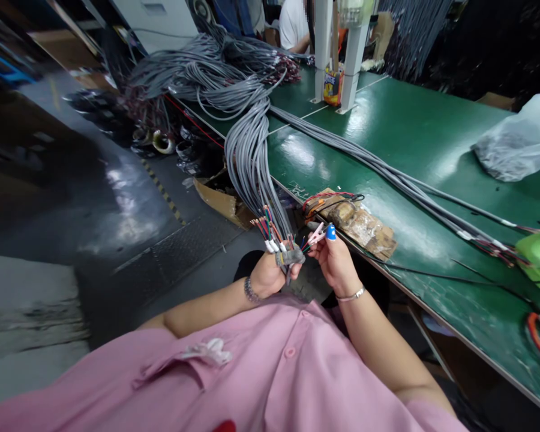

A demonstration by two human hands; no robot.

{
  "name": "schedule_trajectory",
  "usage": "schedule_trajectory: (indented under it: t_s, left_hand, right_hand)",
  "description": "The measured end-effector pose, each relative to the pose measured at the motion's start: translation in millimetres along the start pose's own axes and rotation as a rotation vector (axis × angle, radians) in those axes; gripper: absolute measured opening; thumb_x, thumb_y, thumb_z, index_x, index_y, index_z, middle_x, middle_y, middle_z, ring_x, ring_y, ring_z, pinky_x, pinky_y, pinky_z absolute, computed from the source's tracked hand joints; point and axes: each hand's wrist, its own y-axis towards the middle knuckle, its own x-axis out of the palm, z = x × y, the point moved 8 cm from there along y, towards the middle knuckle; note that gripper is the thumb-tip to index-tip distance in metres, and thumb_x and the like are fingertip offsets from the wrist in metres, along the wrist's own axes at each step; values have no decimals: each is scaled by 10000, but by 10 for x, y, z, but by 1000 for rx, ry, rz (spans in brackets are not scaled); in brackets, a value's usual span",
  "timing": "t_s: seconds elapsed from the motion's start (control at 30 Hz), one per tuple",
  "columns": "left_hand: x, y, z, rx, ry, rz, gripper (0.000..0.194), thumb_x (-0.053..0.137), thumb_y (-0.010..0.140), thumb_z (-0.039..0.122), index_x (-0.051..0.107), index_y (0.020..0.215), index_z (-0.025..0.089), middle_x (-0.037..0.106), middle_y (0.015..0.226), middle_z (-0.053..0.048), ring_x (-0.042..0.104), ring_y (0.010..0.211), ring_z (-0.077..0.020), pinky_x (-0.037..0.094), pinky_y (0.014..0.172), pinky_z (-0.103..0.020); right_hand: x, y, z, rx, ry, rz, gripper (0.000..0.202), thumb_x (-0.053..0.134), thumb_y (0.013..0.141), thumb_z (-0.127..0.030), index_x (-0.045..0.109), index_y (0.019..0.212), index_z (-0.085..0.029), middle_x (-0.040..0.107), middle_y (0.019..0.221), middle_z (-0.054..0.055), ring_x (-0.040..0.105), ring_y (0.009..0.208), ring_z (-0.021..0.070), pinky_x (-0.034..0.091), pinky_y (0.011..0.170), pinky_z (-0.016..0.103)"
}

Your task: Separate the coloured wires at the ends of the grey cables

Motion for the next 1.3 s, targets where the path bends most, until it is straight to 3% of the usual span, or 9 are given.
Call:
schedule_trajectory:
  t_s: [0.17,0.33,0.63,0.87,1.13,1.3]
  left_hand:
    - [-12,24,-23,-6,31,-12,235,713,652,348,633,657,127,570,459,-3,466,363,-98,363,370,-221]
    - [-29,35,-56,-9,52,-10,185,706,645,298,626,658,133,571,459,1,471,368,-99,367,378,-225]
    - [-54,-60,-31,24,38,8,224,748,649,324,636,640,130,569,463,4,477,370,-95,374,376,-218]
    - [-55,-124,18,124,1,55,239,761,664,354,667,658,134,590,484,-4,509,409,-102,402,402,-220]
    - [-10,-50,39,152,-14,78,253,751,658,369,638,652,142,574,482,6,501,411,-108,385,395,-233]
    - [-28,-10,1,133,48,88,267,728,697,379,635,645,135,581,504,0,509,429,-101,396,427,-235]
  right_hand:
    - [10,44,61,46,70,0,413,737,720,-589,705,848,-198,686,747,18,578,615,126,505,581,253]
    - [-4,73,39,-16,121,20,348,793,699,-510,688,808,-196,675,734,-8,571,611,105,487,575,226]
    - [16,3,94,112,163,-55,537,627,739,-709,703,893,-200,721,872,33,627,665,120,534,597,241]
    - [26,-44,-62,-11,72,-14,324,668,826,-511,709,861,-192,701,827,19,589,637,99,526,583,211]
    - [-18,47,46,21,97,7,384,737,737,-564,707,856,-199,724,882,19,614,652,102,535,584,217]
    - [-36,90,50,-10,154,59,352,776,710,-534,706,840,-214,709,780,-6,608,637,114,530,590,228]
